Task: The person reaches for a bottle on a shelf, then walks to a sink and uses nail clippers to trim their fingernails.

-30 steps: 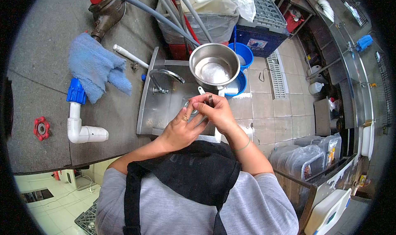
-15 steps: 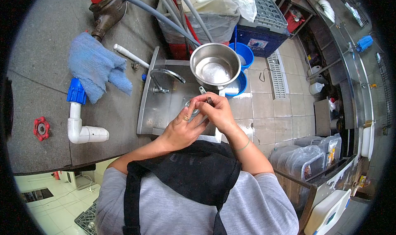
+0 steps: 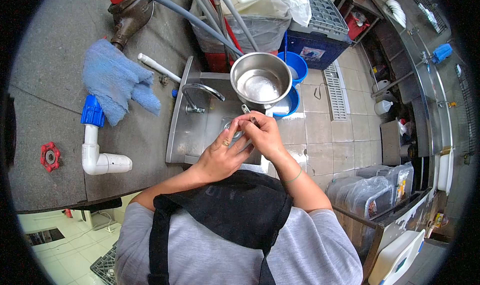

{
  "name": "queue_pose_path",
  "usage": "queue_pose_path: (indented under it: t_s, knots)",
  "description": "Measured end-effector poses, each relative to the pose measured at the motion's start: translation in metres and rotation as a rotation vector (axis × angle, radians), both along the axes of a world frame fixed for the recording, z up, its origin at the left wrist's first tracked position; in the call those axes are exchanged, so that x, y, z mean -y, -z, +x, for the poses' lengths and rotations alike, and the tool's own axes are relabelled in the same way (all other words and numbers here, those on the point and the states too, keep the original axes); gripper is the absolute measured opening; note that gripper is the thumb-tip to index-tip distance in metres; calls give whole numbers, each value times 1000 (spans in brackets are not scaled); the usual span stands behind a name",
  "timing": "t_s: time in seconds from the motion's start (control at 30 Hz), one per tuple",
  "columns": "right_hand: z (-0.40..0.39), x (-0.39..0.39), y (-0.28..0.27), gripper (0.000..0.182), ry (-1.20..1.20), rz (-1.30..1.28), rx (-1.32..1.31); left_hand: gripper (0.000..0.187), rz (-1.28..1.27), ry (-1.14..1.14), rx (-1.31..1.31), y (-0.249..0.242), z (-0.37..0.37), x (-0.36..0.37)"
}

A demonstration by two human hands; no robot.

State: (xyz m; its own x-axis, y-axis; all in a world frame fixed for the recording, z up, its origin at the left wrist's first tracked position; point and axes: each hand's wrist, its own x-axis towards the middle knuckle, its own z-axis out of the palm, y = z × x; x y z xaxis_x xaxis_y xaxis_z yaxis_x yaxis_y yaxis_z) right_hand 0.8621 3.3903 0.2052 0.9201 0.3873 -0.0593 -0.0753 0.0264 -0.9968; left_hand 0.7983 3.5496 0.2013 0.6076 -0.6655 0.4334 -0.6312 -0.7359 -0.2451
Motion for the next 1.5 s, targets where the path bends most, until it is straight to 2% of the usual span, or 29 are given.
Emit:
queue_pose_path:
  t_s: [0.2,0.3,0.5,0.6,0.8,1.5]
  knots:
    - [-1,-1,-5,22,1,69,-78,33,58,-21,14,4,1,0]
    - [-2,0,-7,22,-13,58,-66,29,-29,-4,-16,4,1,1]
    - [-2,-3,0,20,1,47,-13,31,26,-5,16,3,1,0]
    - [-3,-2,-4,18,2,55,-87,32,47,-13,35,4,0,0]
    - [-5,-4,-9,16,-1,148,-153,31,0,-14,18,5,-1,2]
    - [-5,-4,-10,20,-14,173,-162,28,-98,0,-31,3,0,3]
